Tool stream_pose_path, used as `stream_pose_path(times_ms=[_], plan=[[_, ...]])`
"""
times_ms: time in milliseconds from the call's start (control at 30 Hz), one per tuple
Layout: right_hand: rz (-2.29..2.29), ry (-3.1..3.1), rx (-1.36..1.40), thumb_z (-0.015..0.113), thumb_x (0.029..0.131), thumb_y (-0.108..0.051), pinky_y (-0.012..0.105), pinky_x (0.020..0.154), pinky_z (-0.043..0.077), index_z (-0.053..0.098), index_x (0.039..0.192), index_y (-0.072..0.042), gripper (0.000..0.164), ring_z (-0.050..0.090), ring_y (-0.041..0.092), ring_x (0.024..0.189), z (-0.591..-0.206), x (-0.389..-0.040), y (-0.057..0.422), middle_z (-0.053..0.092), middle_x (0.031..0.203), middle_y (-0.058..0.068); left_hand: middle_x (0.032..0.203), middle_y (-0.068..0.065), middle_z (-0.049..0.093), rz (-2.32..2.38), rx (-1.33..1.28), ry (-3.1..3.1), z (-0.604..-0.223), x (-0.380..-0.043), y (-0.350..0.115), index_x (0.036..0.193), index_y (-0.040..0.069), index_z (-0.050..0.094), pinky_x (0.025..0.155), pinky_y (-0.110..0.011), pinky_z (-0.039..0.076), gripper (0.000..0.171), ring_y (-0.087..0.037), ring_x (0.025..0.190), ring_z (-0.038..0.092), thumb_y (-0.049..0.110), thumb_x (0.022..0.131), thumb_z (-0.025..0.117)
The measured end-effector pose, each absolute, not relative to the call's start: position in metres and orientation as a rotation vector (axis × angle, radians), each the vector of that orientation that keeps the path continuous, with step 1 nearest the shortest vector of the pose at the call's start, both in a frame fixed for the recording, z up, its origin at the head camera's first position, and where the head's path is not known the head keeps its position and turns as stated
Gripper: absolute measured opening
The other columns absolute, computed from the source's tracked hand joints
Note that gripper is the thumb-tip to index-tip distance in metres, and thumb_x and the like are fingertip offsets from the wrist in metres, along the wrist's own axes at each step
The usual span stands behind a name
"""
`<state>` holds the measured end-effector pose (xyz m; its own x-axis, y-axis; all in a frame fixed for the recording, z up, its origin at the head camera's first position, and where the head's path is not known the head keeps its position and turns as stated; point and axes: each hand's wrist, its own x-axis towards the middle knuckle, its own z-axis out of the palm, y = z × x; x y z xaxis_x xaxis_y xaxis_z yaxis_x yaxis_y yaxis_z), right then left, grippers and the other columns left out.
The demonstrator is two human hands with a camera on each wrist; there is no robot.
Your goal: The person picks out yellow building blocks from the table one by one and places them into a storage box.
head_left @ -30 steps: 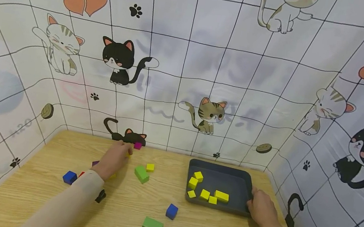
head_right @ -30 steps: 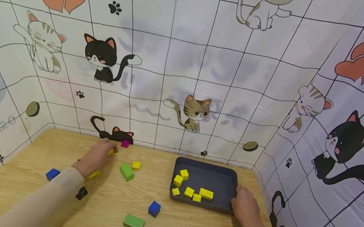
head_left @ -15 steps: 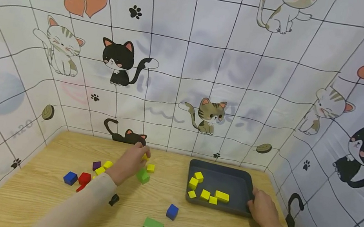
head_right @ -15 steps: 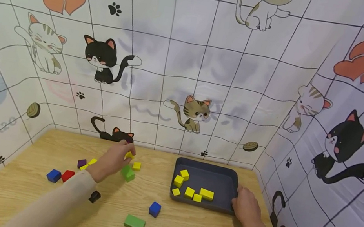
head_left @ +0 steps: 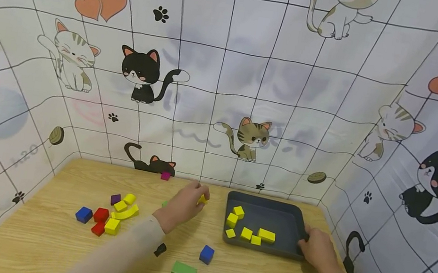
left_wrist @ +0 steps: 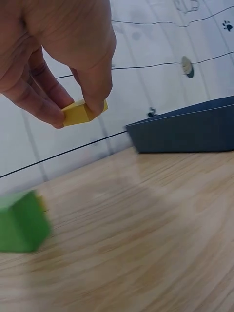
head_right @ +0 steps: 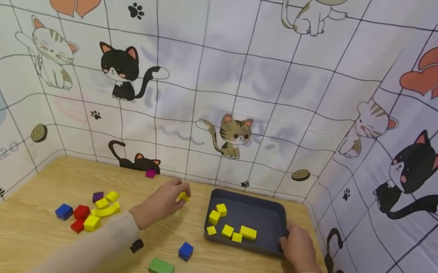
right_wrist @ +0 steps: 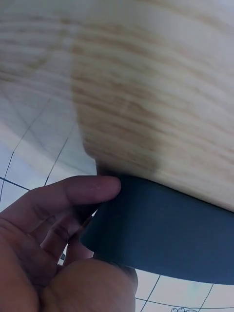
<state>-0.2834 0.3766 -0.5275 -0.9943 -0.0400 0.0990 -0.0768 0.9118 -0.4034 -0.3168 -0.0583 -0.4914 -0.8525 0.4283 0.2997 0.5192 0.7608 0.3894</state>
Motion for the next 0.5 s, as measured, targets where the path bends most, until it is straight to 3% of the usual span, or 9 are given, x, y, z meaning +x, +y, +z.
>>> stream_pose_path(times_ms=[200,500], plan=[[0.641,-2.986,0.094,0.07,0.089,-0.006,0.035,0.047,0.042,0.048,0.137,0.015,0.057,0.051,0.021,0.049,-0.523,-0.284,0.378,0.056,0.125,0.038,0.102,-0.002,0.051,-0.699,-0.844,-2.728,-0.491,-0.315,-0.024,0.11,0.016,0.063,0.073,-0.021,0.05,0.023,-0.015,0.084,0.05,0.01,0.091,0.076],[0.648,-2.995,0.075,0.071,0.089,-0.007,0.034,0.05,0.043,0.054,0.131,0.015,0.051,0.051,0.017,0.051,-0.522,-0.285,0.38,0.058,0.124,0.035,0.099,0.003,0.045,-0.654,-0.996,-2.67,-0.5,-0.317,0.021,0.111,0.014,0.062,0.068,-0.012,0.045,0.023,-0.01,0.083,0.049,0.011,0.093,0.074]])
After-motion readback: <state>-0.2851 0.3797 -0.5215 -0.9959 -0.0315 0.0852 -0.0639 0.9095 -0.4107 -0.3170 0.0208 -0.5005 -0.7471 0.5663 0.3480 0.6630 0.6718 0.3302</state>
